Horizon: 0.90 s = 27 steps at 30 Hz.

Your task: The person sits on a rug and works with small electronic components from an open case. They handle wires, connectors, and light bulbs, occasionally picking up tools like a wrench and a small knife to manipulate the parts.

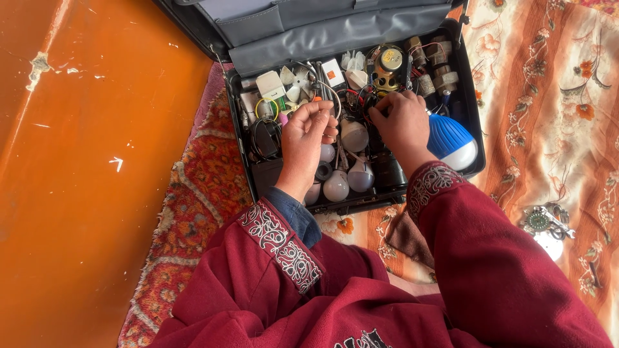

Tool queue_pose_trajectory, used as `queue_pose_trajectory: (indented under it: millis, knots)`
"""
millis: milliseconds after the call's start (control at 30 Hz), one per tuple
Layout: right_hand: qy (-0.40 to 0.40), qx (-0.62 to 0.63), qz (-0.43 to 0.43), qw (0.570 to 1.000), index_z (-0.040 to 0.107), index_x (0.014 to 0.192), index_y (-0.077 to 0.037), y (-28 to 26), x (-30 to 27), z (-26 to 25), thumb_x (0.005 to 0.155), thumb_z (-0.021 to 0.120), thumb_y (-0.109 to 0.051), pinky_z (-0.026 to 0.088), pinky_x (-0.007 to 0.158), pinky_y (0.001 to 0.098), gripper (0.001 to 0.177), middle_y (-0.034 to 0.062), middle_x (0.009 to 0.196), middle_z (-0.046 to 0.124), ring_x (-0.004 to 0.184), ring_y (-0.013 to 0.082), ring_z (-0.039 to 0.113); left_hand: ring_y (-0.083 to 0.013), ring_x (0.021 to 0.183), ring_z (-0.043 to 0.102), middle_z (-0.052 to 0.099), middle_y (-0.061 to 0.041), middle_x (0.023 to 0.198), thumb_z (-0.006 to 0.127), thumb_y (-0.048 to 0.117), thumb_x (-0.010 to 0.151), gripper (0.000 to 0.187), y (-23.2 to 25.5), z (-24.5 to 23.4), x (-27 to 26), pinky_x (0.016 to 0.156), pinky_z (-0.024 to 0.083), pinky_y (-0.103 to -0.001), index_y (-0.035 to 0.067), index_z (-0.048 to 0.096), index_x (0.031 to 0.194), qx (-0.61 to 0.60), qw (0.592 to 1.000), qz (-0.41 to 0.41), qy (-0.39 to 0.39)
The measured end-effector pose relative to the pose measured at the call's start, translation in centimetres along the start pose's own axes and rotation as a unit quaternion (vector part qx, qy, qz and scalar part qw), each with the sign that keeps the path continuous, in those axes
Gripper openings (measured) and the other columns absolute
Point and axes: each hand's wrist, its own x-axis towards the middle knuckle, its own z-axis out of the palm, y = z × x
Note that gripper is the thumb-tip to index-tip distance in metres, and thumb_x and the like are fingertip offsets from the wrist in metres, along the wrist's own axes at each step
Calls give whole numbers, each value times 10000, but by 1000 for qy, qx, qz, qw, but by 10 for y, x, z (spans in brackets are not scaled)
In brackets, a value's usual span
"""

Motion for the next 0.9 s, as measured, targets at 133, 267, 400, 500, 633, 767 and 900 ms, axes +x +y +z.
queue_pose_trajectory:
  millis: [133, 267, 400, 500, 633, 767, 900]
  knots:
    - [46, -10, -101, 994, 591, 1017, -127, 5, -5, -2, 891, 803, -133, 549, 762, 526, 247, 70, 913, 465, 969, 340, 541, -80, 729, 708, 736, -47, 851, 601, 198, 1018, 182, -1, -1, 1, 635, 607, -194, 122, 698, 1153, -1, 1000, 6, -1]
    - [71, -154, -195, 966, 625, 1309, -299, 19, -7, 10, 894, 740, -258, 536, 856, 442, 432, 28, 985, 462, 974, 275, 529, -81, 741, 709, 737, -49, 860, 601, 196, 1018, 184, -7, -1, 2, 645, 611, -199, 131, 698, 1160, 2, 1000, -4, -5]
    - [103, -211, -228, 945, 675, 1285, -339, 24, -6, 14, 953, 635, -285, 518, 807, 407, 338, 23, 950, 457, 939, 259, 534, -75, 742, 710, 740, -45, 862, 597, 192, 1016, 182, -5, -1, 2, 644, 609, -191, 131, 695, 1157, 8, 1000, -2, -9]
    - [124, -224, -243, 936, 718, 1175, -300, 22, -7, 10, 962, 625, -304, 508, 813, 379, 233, 23, 938, 490, 936, 250, 547, -72, 749, 707, 739, -43, 869, 595, 200, 1020, 184, -9, -1, 3, 647, 606, -189, 131, 693, 1160, 7, 1000, -5, -8]
    - [117, -236, -235, 936, 739, 1135, -341, 33, -10, 11, 957, 626, -337, 496, 807, 369, 211, 8, 937, 500, 936, 234, 533, -73, 747, 709, 739, -41, 864, 600, 206, 1022, 183, -9, -1, 3, 647, 605, -191, 139, 698, 1160, 4, 1000, -3, -5]
    - [67, -221, -216, 949, 736, 1213, -316, 32, -11, 7, 972, 622, -332, 502, 798, 369, 268, 11, 952, 515, 946, 231, 531, -81, 738, 717, 744, -52, 860, 604, 195, 1021, 175, -15, -2, 3, 640, 611, -196, 135, 702, 1152, 14, 1000, 0, -11]
    - [0, -148, -195, 969, 714, 1291, -259, 35, -8, -4, 964, 671, -279, 541, 781, 424, 331, 45, 972, 501, 939, 272, 535, -74, 709, 705, 738, -51, 851, 599, 184, 1015, 183, -7, 1, -3, 620, 605, -181, 120, 692, 1159, 3, 1000, -3, -7]
